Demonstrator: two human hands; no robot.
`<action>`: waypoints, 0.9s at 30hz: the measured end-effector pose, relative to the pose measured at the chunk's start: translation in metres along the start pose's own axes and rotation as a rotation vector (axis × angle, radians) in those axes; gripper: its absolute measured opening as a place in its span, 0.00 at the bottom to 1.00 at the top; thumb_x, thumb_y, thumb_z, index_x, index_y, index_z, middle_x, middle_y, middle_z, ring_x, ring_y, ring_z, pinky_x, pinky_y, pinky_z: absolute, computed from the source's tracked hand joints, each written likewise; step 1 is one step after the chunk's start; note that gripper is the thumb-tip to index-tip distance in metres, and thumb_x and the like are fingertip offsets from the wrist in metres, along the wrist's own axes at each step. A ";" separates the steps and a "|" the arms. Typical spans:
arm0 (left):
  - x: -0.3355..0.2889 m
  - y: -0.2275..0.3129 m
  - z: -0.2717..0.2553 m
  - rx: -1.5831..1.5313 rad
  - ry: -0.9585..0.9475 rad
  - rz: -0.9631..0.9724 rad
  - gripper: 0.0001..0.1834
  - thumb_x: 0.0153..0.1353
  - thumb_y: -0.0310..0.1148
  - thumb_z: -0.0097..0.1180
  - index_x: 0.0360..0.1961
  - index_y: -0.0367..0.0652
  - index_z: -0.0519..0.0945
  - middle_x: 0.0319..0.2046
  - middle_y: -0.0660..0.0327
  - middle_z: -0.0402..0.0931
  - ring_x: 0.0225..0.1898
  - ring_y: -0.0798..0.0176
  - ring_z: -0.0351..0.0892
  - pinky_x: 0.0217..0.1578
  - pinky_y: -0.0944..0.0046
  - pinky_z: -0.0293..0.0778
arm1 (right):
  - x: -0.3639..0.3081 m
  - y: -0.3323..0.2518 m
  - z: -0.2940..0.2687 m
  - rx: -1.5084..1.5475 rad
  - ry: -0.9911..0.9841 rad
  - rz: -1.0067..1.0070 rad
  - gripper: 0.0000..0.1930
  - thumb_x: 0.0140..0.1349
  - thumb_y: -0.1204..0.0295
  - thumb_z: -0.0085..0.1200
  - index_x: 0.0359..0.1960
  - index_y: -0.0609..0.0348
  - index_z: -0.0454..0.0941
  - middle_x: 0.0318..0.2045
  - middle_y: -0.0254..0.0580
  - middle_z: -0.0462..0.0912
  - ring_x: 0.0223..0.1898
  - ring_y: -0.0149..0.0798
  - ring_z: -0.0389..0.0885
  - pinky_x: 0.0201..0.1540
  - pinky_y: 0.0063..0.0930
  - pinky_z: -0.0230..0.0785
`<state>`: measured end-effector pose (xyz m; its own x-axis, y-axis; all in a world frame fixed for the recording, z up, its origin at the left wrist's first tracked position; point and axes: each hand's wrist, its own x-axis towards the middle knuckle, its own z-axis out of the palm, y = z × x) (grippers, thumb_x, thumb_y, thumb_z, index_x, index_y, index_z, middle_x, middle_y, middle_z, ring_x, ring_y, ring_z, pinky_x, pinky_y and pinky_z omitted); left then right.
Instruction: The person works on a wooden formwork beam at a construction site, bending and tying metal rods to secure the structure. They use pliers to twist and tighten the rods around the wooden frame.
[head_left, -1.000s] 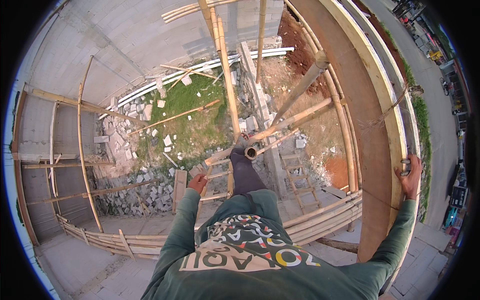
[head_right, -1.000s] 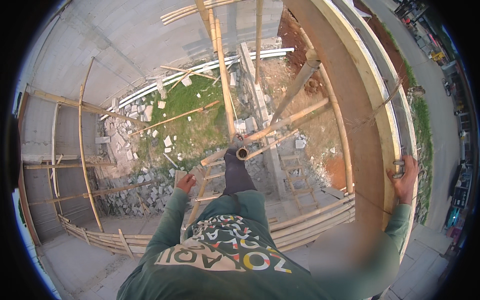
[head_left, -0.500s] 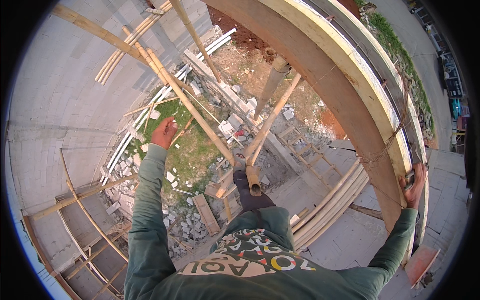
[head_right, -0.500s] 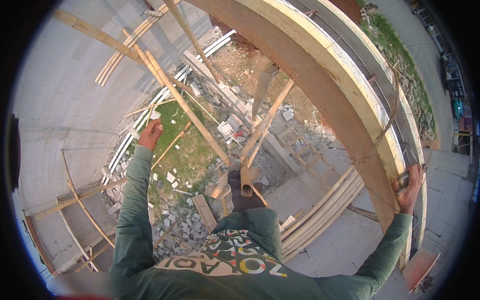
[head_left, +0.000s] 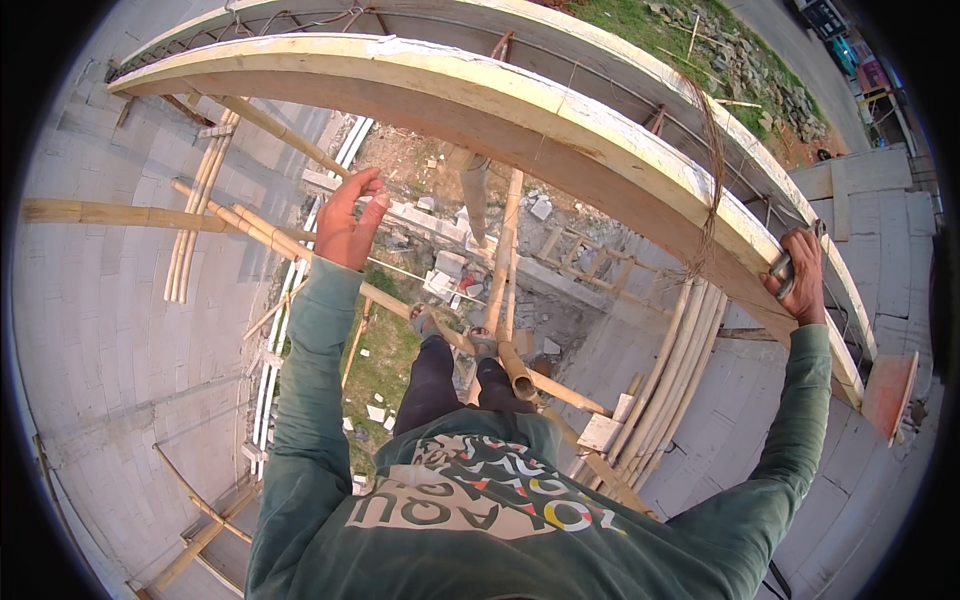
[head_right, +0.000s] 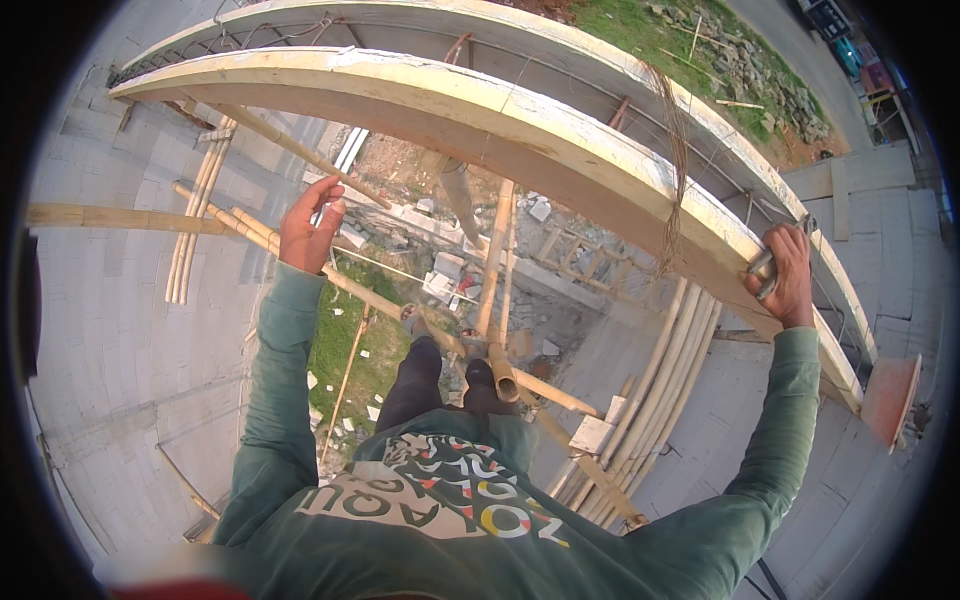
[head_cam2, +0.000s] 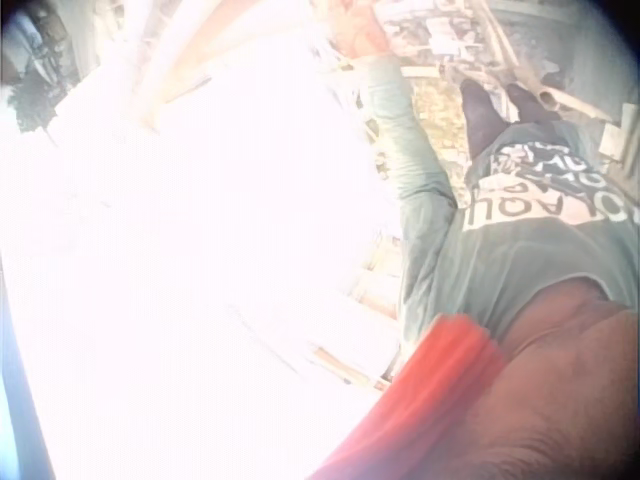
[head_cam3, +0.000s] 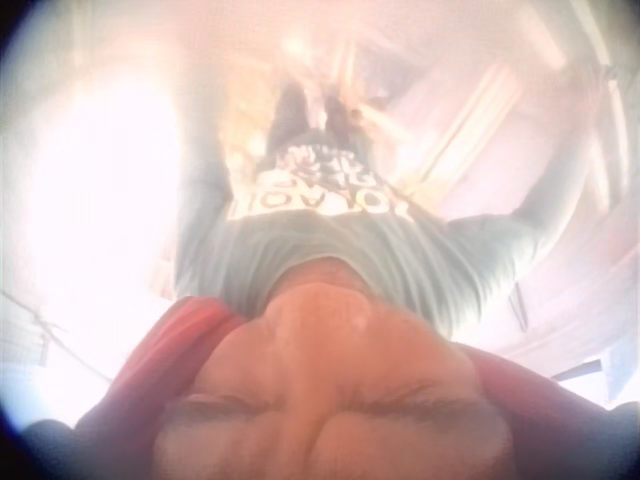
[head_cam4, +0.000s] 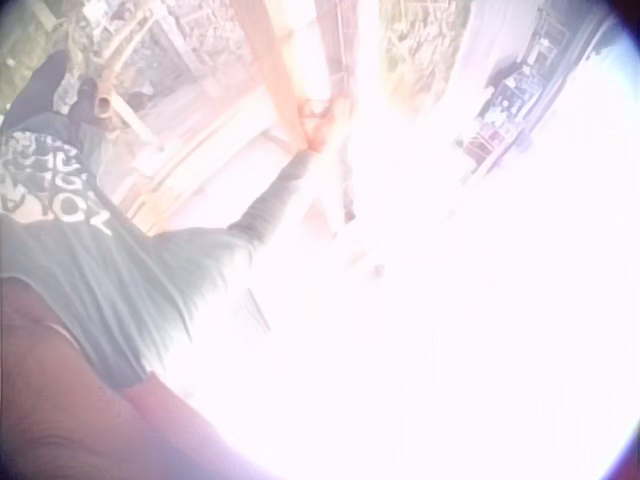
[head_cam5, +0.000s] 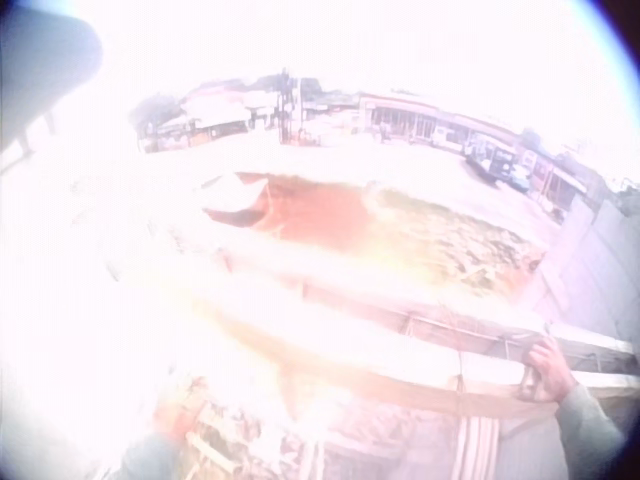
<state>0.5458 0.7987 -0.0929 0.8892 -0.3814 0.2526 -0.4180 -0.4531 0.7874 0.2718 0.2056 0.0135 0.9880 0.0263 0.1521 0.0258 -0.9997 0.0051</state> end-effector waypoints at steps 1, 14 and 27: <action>0.019 0.013 -0.007 0.027 -0.004 0.075 0.21 0.63 0.33 0.61 0.55 0.36 0.77 0.44 0.50 0.83 0.47 0.54 0.82 0.49 0.56 0.75 | 0.000 -0.002 0.000 0.000 0.001 0.007 0.31 0.44 0.44 0.58 0.35 0.62 0.69 0.37 0.51 0.71 0.48 0.57 0.69 0.57 0.51 0.58; 0.196 0.039 0.037 0.523 0.112 0.738 0.21 0.68 0.47 0.52 0.58 0.50 0.78 0.55 0.59 0.78 0.60 0.53 0.73 0.62 0.51 0.64 | -0.003 -0.022 -0.001 -0.045 -0.165 0.352 0.30 0.44 0.69 0.69 0.49 0.63 0.68 0.45 0.54 0.73 0.51 0.61 0.70 0.55 0.47 0.63; 0.213 0.021 0.049 0.505 -0.017 0.891 0.23 0.70 0.51 0.46 0.59 0.54 0.78 0.57 0.63 0.77 0.61 0.56 0.71 0.63 0.52 0.61 | -0.013 -0.023 0.008 -0.013 -0.091 0.467 0.35 0.43 0.65 0.74 0.52 0.57 0.69 0.50 0.46 0.75 0.58 0.53 0.70 0.61 0.43 0.62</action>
<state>0.7175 0.6687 -0.0499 0.2165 -0.7549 0.6191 -0.9585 -0.2847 -0.0120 0.2594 0.2287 0.0039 0.9026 -0.4271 0.0535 -0.4260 -0.9042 -0.0304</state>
